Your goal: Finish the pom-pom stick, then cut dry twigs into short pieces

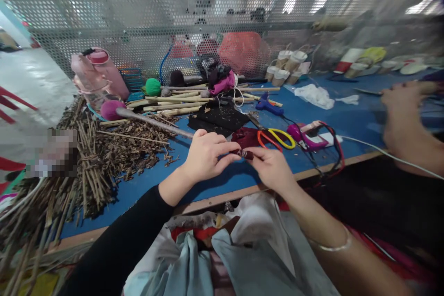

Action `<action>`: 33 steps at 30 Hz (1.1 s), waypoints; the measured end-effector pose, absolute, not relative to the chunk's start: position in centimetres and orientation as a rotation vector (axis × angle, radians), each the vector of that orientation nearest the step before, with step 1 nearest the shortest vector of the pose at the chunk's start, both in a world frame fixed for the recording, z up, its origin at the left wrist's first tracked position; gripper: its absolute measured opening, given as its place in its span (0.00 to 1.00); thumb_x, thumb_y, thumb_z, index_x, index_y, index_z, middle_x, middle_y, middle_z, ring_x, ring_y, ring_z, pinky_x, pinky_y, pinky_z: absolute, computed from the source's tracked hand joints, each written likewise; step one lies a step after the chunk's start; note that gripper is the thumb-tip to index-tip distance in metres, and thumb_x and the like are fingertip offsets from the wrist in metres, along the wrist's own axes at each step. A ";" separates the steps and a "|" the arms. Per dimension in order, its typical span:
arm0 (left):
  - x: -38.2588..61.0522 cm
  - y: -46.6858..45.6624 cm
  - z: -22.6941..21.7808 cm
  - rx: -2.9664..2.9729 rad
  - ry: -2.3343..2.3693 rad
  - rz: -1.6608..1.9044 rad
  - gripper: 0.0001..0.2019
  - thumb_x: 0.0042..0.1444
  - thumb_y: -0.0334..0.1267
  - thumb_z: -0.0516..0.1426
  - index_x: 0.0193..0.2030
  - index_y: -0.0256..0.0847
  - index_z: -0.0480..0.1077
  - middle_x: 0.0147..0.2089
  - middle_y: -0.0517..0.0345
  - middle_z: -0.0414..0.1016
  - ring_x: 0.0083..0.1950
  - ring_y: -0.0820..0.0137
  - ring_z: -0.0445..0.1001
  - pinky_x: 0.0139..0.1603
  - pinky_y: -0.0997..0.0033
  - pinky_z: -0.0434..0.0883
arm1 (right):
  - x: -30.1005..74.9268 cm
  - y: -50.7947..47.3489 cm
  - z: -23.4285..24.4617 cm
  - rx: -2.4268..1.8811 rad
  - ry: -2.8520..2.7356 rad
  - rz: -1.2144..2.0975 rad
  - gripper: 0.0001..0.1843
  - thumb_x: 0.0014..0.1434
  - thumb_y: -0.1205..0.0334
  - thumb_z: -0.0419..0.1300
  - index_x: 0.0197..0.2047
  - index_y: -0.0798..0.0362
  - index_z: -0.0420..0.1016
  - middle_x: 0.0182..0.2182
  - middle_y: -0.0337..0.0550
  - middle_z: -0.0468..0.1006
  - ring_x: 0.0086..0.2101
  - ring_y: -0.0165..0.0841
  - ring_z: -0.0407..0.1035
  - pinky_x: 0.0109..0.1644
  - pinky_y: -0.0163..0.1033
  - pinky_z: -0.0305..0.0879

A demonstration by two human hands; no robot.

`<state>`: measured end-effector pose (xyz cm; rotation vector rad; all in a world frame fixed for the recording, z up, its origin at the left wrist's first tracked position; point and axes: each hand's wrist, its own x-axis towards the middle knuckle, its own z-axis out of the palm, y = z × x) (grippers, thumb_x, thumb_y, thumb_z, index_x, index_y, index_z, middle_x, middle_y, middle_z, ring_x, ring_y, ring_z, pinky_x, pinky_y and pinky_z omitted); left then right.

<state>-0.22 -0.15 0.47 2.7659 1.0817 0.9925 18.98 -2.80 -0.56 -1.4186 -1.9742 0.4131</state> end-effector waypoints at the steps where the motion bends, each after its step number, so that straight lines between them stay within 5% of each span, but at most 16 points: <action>1: -0.1 -0.1 0.4 2.756 1.104 0.987 0.17 0.60 0.52 0.48 0.45 0.48 0.73 0.34 0.58 0.75 0.37 0.69 0.70 0.40 0.62 0.52 | 18.4 -3.7 -1.3 -1.432 -2.009 0.377 0.14 0.60 0.60 0.52 0.33 0.53 0.78 0.29 0.42 0.81 0.29 0.35 0.74 0.32 0.35 0.64; 8: 0.3 0.0 -0.4 2.797 1.028 0.825 0.16 0.61 0.49 0.48 0.45 0.47 0.72 0.34 0.58 0.75 0.37 0.69 0.70 0.38 0.63 0.53 | 17.7 -5.4 2.9 -1.263 -2.387 0.008 0.15 0.60 0.66 0.49 0.29 0.53 0.76 0.26 0.43 0.79 0.28 0.32 0.70 0.31 0.35 0.57; 16: 0.2 -0.1 0.3 2.751 1.071 0.954 0.18 0.60 0.52 0.49 0.43 0.44 0.73 0.33 0.58 0.76 0.36 0.69 0.70 0.38 0.63 0.53 | 19.1 -0.8 -0.3 -1.376 -1.892 0.648 0.12 0.55 0.59 0.54 0.32 0.53 0.78 0.28 0.40 0.81 0.28 0.35 0.72 0.32 0.35 0.63; 20: 0.4 0.2 -0.1 2.754 1.127 0.965 0.17 0.61 0.51 0.48 0.46 0.46 0.72 0.34 0.57 0.76 0.38 0.69 0.71 0.39 0.63 0.53 | 16.9 -5.0 -1.5 -1.557 -2.005 0.296 0.15 0.60 0.61 0.50 0.34 0.53 0.77 0.27 0.44 0.80 0.27 0.35 0.72 0.29 0.35 0.59; 26: 0.3 0.3 -0.3 2.809 1.024 0.817 0.17 0.62 0.49 0.48 0.48 0.45 0.71 0.35 0.56 0.76 0.38 0.69 0.71 0.38 0.64 0.54 | 17.1 -4.9 4.1 -1.472 -2.515 -0.145 0.11 0.58 0.67 0.52 0.32 0.53 0.75 0.25 0.43 0.79 0.26 0.33 0.71 0.26 0.36 0.50; 33: -0.1 0.0 0.4 2.775 1.062 0.926 0.19 0.59 0.52 0.49 0.42 0.40 0.72 0.33 0.55 0.75 0.36 0.68 0.71 0.38 0.64 0.56 | 19.6 0.8 1.3 -1.330 -2.113 0.440 0.13 0.60 0.60 0.52 0.31 0.53 0.76 0.27 0.39 0.79 0.28 0.31 0.70 0.34 0.33 0.61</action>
